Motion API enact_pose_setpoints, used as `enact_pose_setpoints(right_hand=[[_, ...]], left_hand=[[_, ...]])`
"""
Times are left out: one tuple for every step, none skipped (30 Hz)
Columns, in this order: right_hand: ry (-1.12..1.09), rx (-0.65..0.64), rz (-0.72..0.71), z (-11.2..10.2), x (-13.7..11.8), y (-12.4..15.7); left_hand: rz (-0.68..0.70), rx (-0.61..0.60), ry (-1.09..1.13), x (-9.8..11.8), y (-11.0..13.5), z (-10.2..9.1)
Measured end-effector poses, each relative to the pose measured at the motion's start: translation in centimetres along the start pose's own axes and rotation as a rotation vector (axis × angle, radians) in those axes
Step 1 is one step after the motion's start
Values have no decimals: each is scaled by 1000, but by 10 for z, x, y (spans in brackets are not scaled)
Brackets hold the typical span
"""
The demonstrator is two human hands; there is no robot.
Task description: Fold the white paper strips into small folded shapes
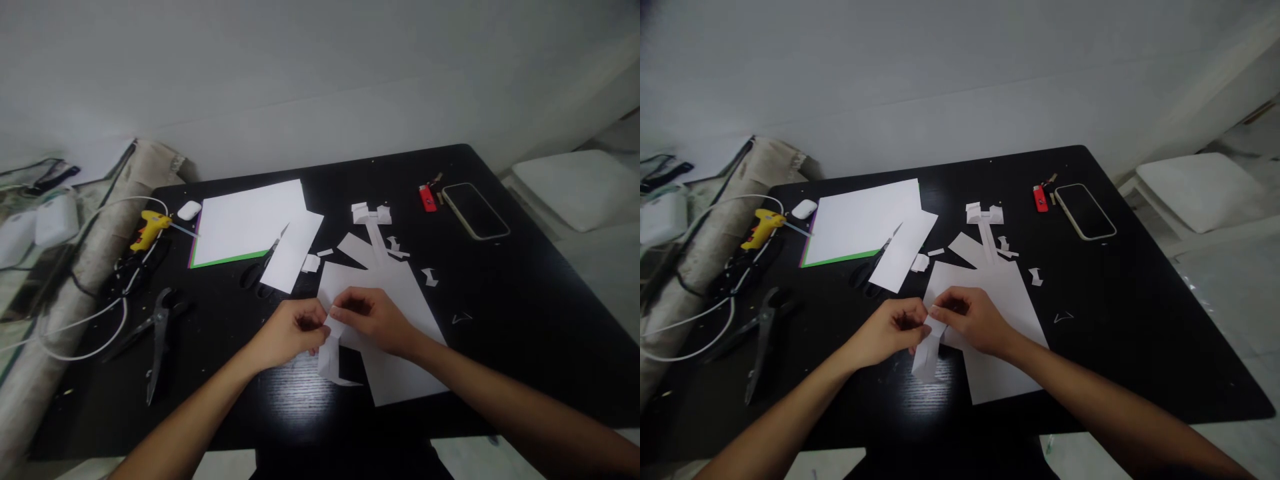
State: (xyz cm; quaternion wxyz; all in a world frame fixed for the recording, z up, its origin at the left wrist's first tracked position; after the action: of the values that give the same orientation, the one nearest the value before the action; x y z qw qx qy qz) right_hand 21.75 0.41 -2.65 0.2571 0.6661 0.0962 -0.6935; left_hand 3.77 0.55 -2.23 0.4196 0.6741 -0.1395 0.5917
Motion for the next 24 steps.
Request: enact_pose_setpoints(right_hand=[[-1,6,0,0,0,0],[-2,14,2,0,0,1],[-5,25,8,0,1,1],[-10,35,16,-1,1,1],[-16,44,27,-1,1,1],[-23,52,36,-1,2,1],[-30,58,44,-1,2,1],[-36,64,50,-1,3,1],[-41,69,52,-1,3,1],[-45,69,51,-1,4,0],[-52,65,49,-1,4,0],[-63,54,47,-2,5,-1],[-80,38,49,-2,5,-1],[-100,19,56,-2,5,-2],[-122,-1,66,-3,5,-2],[-141,-15,78,-3,5,-2],[-155,-22,88,-3,5,-1],[-164,-23,95,-3,5,-1],[-168,-17,98,-4,5,-1],[-170,-7,99,-4,5,-1],[-171,3,98,-4,5,0],[-172,12,96,-4,5,0],[-175,19,94,-4,5,0],[-178,22,94,-3,6,0]], left_hand=[[0,0,-7,0,0,-1],[1,-1,-12,0,0,-1],[3,1,-14,0,0,-2],[6,3,-17,0,0,-3],[9,5,-20,0,0,-3],[11,8,-21,0,0,-3],[13,8,-20,-1,0,-3],[15,7,-15,-1,0,-3],[15,4,-10,0,0,-3],[14,2,-3,0,0,-3],[12,3,2,0,0,-3],[10,7,7,0,0,-3],[7,13,11,1,0,-3],[4,21,15,1,-1,-4],[2,28,19,1,-1,-4],[2,30,24,1,-1,-5],[3,29,28,1,-1,-5],[5,26,31,2,-1,-5],[6,23,35,2,-1,-5],[7,21,37,1,-1,-5],[8,19,40,1,-1,-5],[9,19,41,1,-1,-5],[10,21,43,1,-1,-5],[10,22,45,1,-1,-6]])
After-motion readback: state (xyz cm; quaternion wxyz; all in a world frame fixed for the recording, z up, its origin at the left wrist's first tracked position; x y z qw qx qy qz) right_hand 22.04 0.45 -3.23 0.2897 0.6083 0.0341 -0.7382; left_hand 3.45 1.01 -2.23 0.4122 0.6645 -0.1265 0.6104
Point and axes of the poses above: each hand's wrist, its own y-axis away from the middle knuckle, its own z-axis out of the palm, x = y × z, the point moved 3 cm from there along -y, towards the middle knuckle, and after that the axes turned 10 degrees about -x, right-handed, at the moved point
